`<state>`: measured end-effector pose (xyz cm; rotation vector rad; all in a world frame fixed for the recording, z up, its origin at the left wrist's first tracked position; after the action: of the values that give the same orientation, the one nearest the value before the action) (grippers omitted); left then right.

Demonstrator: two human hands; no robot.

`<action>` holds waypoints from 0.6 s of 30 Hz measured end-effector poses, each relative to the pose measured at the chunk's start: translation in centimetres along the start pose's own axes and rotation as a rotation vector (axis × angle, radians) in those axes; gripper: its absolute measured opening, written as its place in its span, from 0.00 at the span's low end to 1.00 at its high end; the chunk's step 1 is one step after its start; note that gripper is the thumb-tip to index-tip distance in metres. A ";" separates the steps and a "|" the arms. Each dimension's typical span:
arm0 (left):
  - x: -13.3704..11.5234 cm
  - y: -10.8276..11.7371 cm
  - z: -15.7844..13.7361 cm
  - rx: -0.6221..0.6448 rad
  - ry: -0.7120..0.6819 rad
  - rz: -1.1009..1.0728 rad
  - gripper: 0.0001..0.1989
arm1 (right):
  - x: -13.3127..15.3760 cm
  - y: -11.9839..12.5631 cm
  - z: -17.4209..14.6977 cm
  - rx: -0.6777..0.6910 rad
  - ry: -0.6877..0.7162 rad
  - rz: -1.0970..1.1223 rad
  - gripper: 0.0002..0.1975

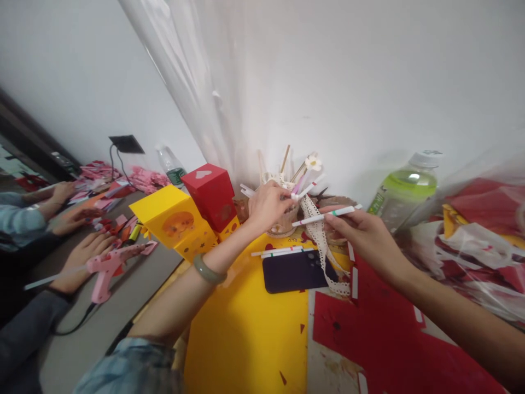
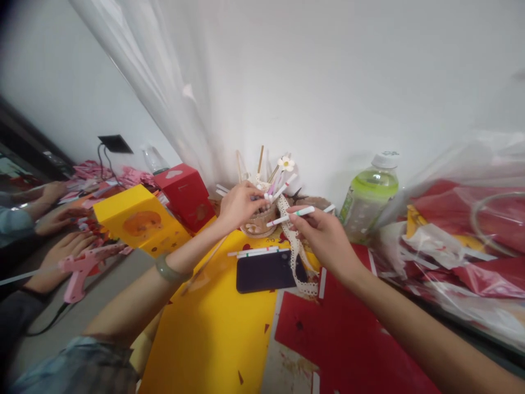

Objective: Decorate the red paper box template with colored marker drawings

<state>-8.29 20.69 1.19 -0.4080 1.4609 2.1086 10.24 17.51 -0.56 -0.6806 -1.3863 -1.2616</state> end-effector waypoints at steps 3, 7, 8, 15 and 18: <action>0.1 0.9 0.6 -0.084 0.047 -0.151 0.09 | -0.2 0.2 -0.4 -0.005 -0.009 0.006 0.16; -0.5 2.9 1.2 -0.131 0.033 -0.394 0.11 | -0.6 0.7 -1.0 -0.020 -0.020 0.007 0.18; -0.8 3.3 1.2 -0.142 0.023 -0.444 0.10 | -0.6 0.9 -1.1 -0.024 -0.023 0.003 0.18; -2.2 5.4 -0.3 -0.229 -0.067 -0.781 0.04 | -0.5 1.1 -1.8 0.008 -0.038 -0.056 0.14; -2.3 5.5 -1.3 -0.279 -0.114 -0.933 0.07 | -1.1 -0.3 -1.4 0.097 -0.087 -0.107 0.11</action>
<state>-9.71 17.39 6.09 -0.8571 0.6749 1.5095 10.70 16.40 -1.86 -0.6072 -1.5629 -1.2517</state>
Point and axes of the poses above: each hand's wrist, its own z-axis towards the middle knuckle, its own y-axis out of the back of the hand, x = y × z, the point moved 4 cm from there along z, towards the middle knuckle, and after that the axes turned 8 degrees about x, right-handed, at the moved point
